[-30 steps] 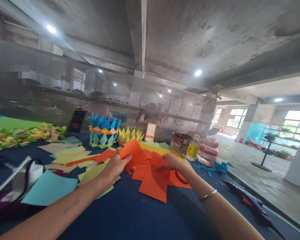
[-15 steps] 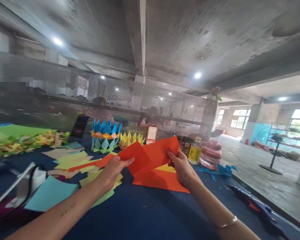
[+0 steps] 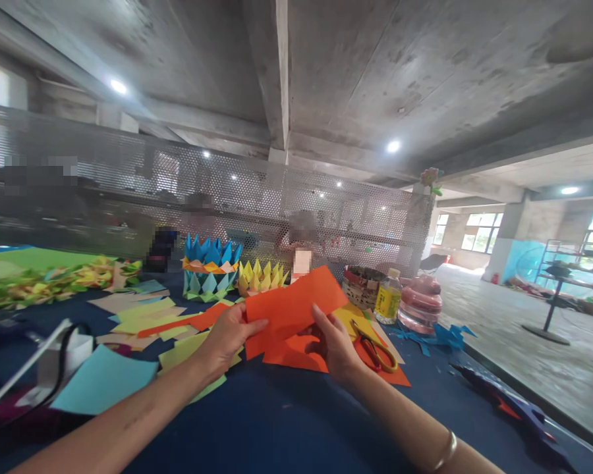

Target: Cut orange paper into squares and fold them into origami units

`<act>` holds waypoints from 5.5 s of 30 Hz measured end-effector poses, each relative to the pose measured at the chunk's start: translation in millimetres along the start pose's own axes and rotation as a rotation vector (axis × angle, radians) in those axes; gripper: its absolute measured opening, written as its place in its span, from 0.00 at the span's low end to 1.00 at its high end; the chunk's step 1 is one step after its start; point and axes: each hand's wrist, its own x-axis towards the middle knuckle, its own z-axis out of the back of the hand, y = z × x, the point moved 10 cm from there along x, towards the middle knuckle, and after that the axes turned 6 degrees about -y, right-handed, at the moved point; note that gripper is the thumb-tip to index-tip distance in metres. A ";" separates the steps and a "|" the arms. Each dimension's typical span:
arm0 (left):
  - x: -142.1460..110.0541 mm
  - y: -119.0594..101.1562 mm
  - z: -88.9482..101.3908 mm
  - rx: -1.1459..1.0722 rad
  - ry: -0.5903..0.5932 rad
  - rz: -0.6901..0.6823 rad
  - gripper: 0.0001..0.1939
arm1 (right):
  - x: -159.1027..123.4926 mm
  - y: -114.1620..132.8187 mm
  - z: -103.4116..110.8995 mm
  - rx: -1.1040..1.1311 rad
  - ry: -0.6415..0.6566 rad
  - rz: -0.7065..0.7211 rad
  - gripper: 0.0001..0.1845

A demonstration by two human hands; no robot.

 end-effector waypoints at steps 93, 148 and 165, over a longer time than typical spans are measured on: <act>-8.4 22.7 -9.3 0.401 0.208 0.052 0.22 | -9.4 -24.7 -17.9 -0.363 0.160 0.047 0.28; -2.8 0.0 22.6 0.067 -0.233 0.085 0.09 | -33.1 1.7 -25.9 -0.590 0.519 -0.101 0.33; -6.3 6.0 5.7 0.127 -0.044 0.080 0.23 | -30.2 1.1 -28.0 -0.542 0.478 -0.038 0.33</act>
